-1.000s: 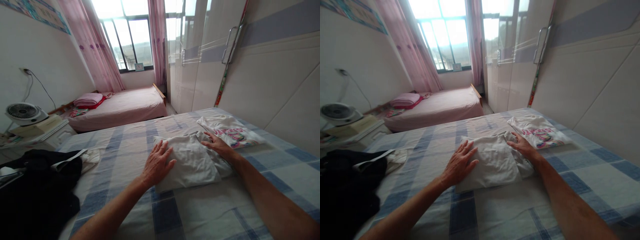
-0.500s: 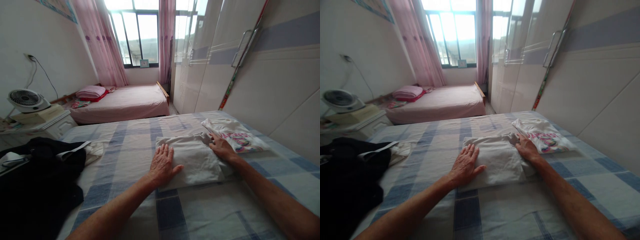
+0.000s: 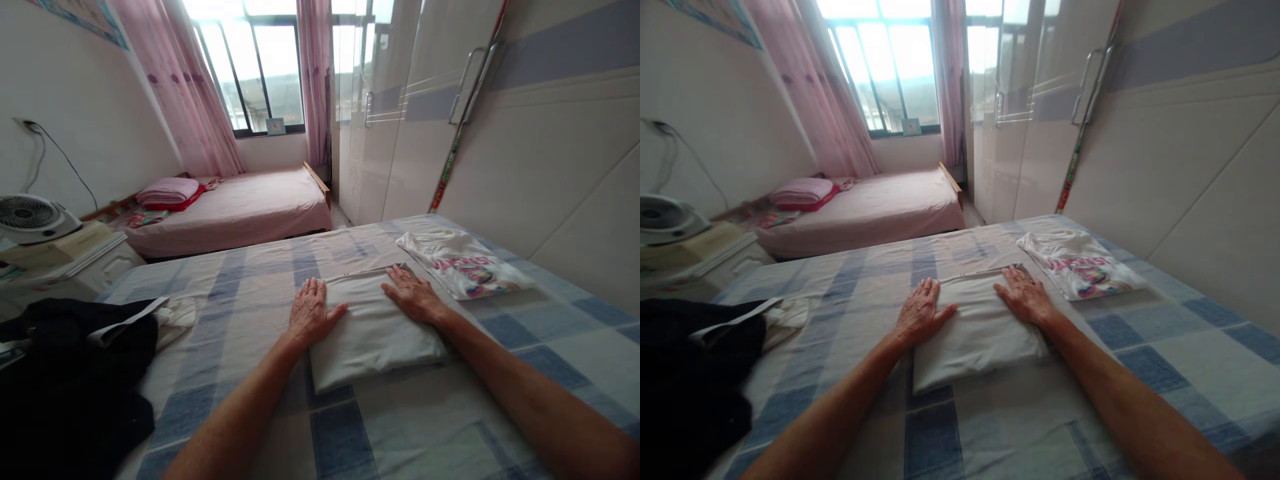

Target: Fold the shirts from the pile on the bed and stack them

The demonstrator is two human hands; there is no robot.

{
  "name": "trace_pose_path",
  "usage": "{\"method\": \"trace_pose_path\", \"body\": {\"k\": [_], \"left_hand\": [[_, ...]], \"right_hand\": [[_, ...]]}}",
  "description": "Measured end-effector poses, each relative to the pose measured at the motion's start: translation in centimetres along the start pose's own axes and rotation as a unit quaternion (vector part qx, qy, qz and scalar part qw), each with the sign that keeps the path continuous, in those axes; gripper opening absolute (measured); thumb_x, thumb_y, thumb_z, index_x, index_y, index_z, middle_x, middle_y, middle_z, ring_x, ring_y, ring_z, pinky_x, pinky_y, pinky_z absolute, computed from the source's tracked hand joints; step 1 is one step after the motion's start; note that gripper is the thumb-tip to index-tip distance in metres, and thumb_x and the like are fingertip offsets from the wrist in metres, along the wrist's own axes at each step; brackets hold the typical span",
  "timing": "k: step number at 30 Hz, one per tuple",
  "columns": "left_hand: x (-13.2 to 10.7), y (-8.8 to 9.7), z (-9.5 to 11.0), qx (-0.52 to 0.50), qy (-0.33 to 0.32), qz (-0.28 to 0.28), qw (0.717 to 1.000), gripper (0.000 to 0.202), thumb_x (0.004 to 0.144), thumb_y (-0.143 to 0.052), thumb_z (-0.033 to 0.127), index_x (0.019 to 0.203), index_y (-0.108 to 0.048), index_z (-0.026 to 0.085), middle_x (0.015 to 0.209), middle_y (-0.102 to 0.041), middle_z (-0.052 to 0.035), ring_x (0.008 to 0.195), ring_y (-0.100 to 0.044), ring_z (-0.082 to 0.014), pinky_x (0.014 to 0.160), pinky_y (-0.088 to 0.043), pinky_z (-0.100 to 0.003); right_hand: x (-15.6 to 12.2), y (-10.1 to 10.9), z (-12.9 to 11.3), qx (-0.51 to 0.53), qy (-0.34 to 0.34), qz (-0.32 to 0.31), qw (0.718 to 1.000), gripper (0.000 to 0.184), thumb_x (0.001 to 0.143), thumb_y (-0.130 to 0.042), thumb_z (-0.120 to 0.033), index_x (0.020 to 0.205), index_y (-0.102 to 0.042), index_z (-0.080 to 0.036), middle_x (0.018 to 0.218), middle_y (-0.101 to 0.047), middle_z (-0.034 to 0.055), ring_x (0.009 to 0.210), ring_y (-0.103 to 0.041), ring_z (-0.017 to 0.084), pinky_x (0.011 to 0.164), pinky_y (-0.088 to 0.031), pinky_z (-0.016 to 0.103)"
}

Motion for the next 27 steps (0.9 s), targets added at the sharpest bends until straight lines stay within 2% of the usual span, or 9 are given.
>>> {"method": "trace_pose_path", "body": {"k": [2,5,9,12,15,19,21,24,27], "left_hand": [[-0.1,-0.1,-0.1,-0.002,0.009,-0.001,1.0,0.086,0.084,-0.03,0.07,0.14,-0.036,0.005,0.147,-0.031,-0.0235,0.138,-0.026,-0.0334,0.111,-0.024,-0.046],[-0.2,0.1,0.1,0.0,0.015,0.006,1.0,0.084,0.085,-0.03,0.069,0.139,-0.036,0.006,0.148,-0.032,-0.0228,0.138,-0.026,-0.0326,0.111,-0.022,-0.048],[-0.2,0.2,0.2,-0.001,0.023,-0.003,1.0,0.083,0.085,-0.032,0.068,0.141,-0.035,0.006,0.149,-0.029,-0.022,0.139,-0.024,-0.0324,0.111,-0.022,-0.048],[-0.1,0.1,0.2,0.001,0.027,-0.008,1.0,0.084,0.085,-0.031,0.068,0.141,-0.034,0.006,0.149,-0.028,-0.0214,0.14,-0.023,-0.0323,0.111,-0.022,-0.049],[-0.1,-0.1,0.1,0.005,0.025,-0.003,1.0,0.085,0.084,-0.031,0.069,0.141,-0.034,0.005,0.149,-0.029,-0.022,0.139,-0.024,-0.0328,0.111,-0.022,-0.05],[0.0,-0.2,0.1,0.009,0.024,0.002,1.0,0.085,0.084,-0.031,0.069,0.141,-0.035,0.006,0.149,-0.029,-0.022,0.139,-0.025,-0.0333,0.11,-0.023,-0.05],[0.0,-0.2,0.0,0.01,0.026,0.001,1.0,0.085,0.084,-0.031,0.068,0.141,-0.035,0.006,0.149,-0.029,-0.0215,0.139,-0.025,-0.0333,0.11,-0.023,-0.05],[0.0,-0.3,0.0,0.01,0.027,0.0,1.0,0.085,0.084,-0.032,0.069,0.141,-0.035,0.006,0.149,-0.029,-0.0215,0.139,-0.024,-0.0331,0.11,-0.023,-0.05],[0.0,-0.3,0.1,0.009,0.028,0.001,1.0,0.084,0.083,-0.033,0.069,0.141,-0.036,0.007,0.149,-0.029,-0.0214,0.139,-0.025,-0.033,0.11,-0.023,-0.051]], "right_hand": [[0.3,0.1,2.2,0.04,0.003,0.022,0.999,0.056,0.092,-0.03,-0.048,0.137,-0.045,-0.019,0.146,-0.041,0.0114,0.135,-0.034,0.024,0.11,-0.025,0.049],[1.0,1.6,4.3,0.085,0.019,0.073,0.993,0.048,0.09,-0.03,-0.034,0.131,-0.053,-0.019,0.138,-0.05,0.0093,0.131,-0.041,0.021,0.109,-0.031,0.041],[2.7,4.0,6.4,0.117,0.017,0.122,0.985,0.047,0.079,-0.041,-0.021,0.121,-0.06,-0.018,0.135,-0.052,0.0095,0.13,-0.042,0.022,0.11,-0.031,0.039],[3.8,4.3,7.5,0.147,0.033,0.084,0.985,0.042,0.076,-0.048,-0.026,0.114,-0.064,-0.018,0.132,-0.055,0.0099,0.129,-0.043,0.024,0.109,-0.031,0.041],[4.2,3.7,7.8,0.168,0.023,0.066,0.983,0.034,0.075,-0.052,-0.033,0.103,-0.067,-0.019,0.129,-0.057,0.0098,0.127,-0.045,0.026,0.107,-0.033,0.042],[4.2,3.3,7.5,0.183,-0.008,0.107,0.977,0.02,0.075,-0.052,-0.034,0.082,-0.064,-0.02,0.116,-0.062,0.009,0.117,-0.054,0.025,0.101,-0.039,0.039],[4.2,3.5,7.4,0.205,-0.019,0.132,0.97,0.02,0.077,-0.05,-0.035,0.081,-0.061,-0.02,0.11,-0.065,0.0082,0.106,-0.059,0.023,0.093,-0.043,0.036],[4.2,3.7,7.5,0.248,-0.04,0.146,0.957,0.026,0.082,-0.045,-0.041,0.089,-0.06,-0.02,0.089,-0.068,0.0045,0.081,-0.063,0.019,0.073,-0.049,0.031],[4.3,3.6,7.9,0.199,-0.083,0.155,0.964,0.025,0.081,-0.045,-0.038,0.09,-0.061,-0.02,0.074,-0.066,0.0026,0.068,-0.061,0.018,0.064,-0.047,0.028]]}}
Point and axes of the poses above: each hand's wrist, its own x-axis towards the middle knuckle, its own y-axis out of the back of the hand, z = x × y, the point moved 3 cm from there along x, towards the middle knuckle
